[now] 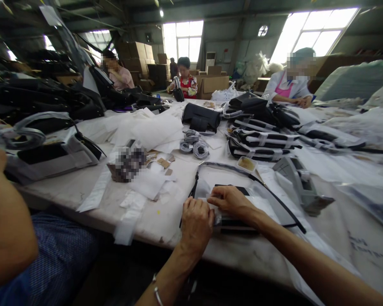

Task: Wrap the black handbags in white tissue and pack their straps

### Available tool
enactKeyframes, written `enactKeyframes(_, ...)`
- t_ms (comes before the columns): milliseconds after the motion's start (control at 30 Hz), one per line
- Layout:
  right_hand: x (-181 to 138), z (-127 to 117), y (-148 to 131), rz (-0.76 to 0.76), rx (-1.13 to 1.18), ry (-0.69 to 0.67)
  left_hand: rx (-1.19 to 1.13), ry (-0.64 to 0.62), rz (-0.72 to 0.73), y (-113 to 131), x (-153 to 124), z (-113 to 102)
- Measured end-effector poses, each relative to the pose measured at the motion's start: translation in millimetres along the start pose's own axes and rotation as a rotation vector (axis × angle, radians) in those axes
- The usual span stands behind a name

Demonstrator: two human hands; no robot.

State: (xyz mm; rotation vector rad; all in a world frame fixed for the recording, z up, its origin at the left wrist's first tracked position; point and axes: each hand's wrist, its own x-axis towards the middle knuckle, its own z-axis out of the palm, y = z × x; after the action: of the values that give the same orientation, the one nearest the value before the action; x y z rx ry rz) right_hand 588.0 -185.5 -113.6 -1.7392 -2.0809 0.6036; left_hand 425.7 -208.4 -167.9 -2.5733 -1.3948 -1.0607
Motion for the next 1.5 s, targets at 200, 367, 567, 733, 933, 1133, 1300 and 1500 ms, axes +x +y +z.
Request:
enactKeyframes(200,3,6,14,-0.041,-0.089,0.037,0.035,-0.027,-0.014,-1,2,3)
enactKeyframes(367,3,13,18,-0.027,-0.091,0.055,0.047,-0.024,-0.021,1,4,-2)
enactKeyframes(567,3,8,12,0.037,-0.121,0.008,-0.006,0.099,0.238,11,-8,-7)
enactKeyframes(733,7,5,6,0.068,-0.202,0.003,-0.015,-0.021,0.274,14,-20,-8)
enactKeyframes(933,-1,-15,16,0.079,-0.212,0.156,0.044,-0.131,0.182,19,-19,-10)
enactKeyframes(1133,-66,-98,97,0.22,-0.073,0.527,0.065,-0.091,0.187,19,-20,-5)
enactKeyframes(1300,-119,-154,177,0.643,-0.144,0.669,0.09,-0.045,0.201,17,-22,-2)
enactKeyframes(1500,-124,-149,206,0.816,0.263,0.511,0.132,0.034,0.275,8,-22,5)
